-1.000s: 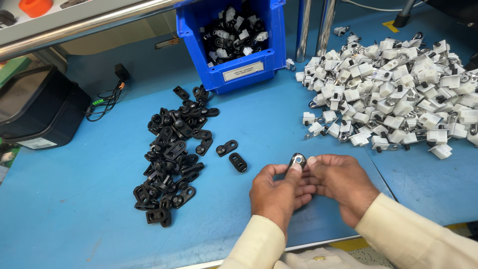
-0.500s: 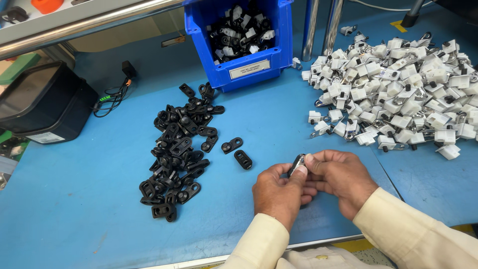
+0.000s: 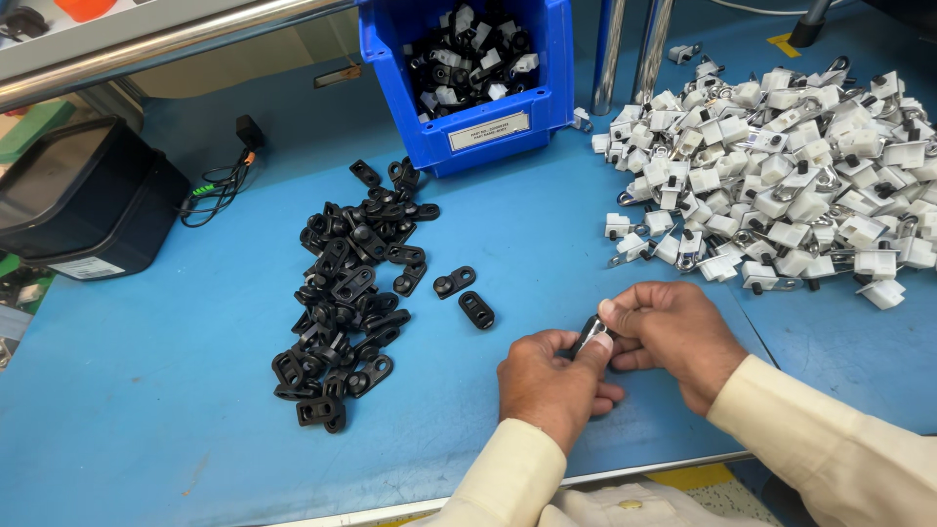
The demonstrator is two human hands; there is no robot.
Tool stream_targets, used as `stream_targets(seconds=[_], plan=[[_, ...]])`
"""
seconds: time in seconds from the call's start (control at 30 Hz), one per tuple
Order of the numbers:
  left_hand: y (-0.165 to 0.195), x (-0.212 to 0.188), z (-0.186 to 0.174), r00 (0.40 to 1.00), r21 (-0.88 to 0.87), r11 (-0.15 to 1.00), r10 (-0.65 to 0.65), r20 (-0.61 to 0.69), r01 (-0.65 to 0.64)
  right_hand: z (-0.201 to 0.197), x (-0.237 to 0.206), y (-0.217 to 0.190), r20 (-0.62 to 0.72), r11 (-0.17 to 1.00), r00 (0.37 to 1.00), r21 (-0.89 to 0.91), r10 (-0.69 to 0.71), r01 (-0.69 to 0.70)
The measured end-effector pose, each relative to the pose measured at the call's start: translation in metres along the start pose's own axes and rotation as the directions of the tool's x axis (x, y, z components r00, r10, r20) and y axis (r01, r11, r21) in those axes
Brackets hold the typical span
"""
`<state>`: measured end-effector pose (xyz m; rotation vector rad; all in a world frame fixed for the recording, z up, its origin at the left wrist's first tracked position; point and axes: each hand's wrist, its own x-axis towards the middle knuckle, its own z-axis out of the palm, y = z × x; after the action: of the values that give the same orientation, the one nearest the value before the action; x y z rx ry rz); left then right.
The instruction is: The person repeatedly picks a black plastic housing and a white electrical connector, aligns them, and presses them together by hand. The assembled units are placed into a blue bin on the table. The person continues this cycle throughout the clip.
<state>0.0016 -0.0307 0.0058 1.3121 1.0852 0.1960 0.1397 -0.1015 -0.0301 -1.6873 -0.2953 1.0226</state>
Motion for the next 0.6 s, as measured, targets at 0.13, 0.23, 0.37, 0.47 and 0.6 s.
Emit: stream_targets(seconds=[0.13, 0.23, 0.37, 0.47, 0.6], plan=[[0.002, -0.002, 0.001, 1.0, 0.027, 1.0, 0.001, -0.01, -0.001, 0.002, 0.005, -0.001, -0.02, 0.998, 0.998, 0.033, 0.056, -0.055], [0.001, -0.001, 0.0, 1.0, -0.004, 1.0, 0.0, 0.015, 0.0, -0.005, 0.002, -0.006, 0.072, 0.998, 0.995, -0.002, 0.063, -0.063], [-0.003, 0.005, -0.002, 0.998, -0.081, 0.995, -0.052, 0.035, 0.055, -0.015, -0.002, -0.007, 0.156, 0.998, 0.987, -0.058, 0.024, -0.015], [-0.007, 0.008, -0.001, 0.997, -0.085, 0.994, -0.071, 0.031, 0.073, -0.015, -0.002, -0.005, 0.177, 0.973, 0.982, -0.207, -0.06, 0.097], [-0.008, 0.012, -0.002, 0.993, -0.251, 0.962, -0.095, 0.064, 0.108, -0.014, -0.014, 0.01, 0.279, 0.581, 0.755, -0.501, -0.593, 0.641]])
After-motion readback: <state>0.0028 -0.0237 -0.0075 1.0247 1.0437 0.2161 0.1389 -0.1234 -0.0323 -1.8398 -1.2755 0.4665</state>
